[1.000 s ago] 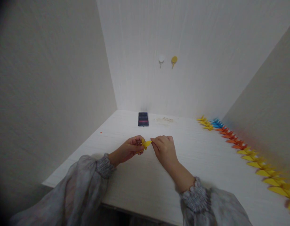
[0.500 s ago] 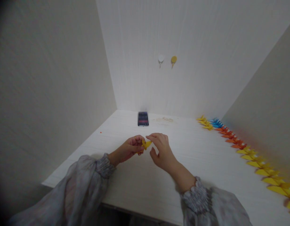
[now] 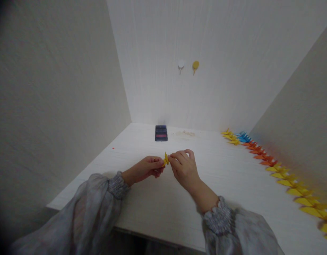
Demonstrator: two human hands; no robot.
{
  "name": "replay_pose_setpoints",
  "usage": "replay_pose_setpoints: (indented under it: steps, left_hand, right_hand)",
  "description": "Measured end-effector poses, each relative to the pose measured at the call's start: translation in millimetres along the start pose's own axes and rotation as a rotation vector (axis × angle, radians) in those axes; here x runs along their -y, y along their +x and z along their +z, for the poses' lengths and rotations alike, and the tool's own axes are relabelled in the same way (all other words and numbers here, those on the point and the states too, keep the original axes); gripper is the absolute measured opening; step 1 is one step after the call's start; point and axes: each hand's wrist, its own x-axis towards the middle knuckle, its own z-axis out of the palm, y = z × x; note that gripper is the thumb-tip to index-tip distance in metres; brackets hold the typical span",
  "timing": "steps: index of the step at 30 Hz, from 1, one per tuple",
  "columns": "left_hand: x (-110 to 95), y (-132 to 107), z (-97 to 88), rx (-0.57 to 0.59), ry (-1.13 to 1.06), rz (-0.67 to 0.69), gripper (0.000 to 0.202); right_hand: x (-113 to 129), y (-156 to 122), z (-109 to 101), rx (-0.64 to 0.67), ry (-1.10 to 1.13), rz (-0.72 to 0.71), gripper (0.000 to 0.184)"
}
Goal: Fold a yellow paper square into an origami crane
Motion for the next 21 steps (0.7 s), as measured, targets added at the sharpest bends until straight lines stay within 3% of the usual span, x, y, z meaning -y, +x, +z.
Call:
replay_pose_setpoints:
  steps: [7, 13, 21]
  left_hand:
    - [-2.8, -1.2, -0.3, -0.061, -0.051, 0.066, 0.028]
    - [0.8, 0.2, 0.3, -0.029, -0.104, 0.060, 0.024]
    - [-1.6, -3.1, 4.5, 0.008, -0.097, 0.086, 0.023]
  right_hand:
    - [6.3, -1.4, 1.3, 0.018, 0.082, 0.028, 0.034]
    - [9.9, -0.9, 5.4, 0.003, 0.054, 0.039, 0.022]
    - [14.2, -2.6, 4.4, -0.072, 0.071, 0.060, 0.028]
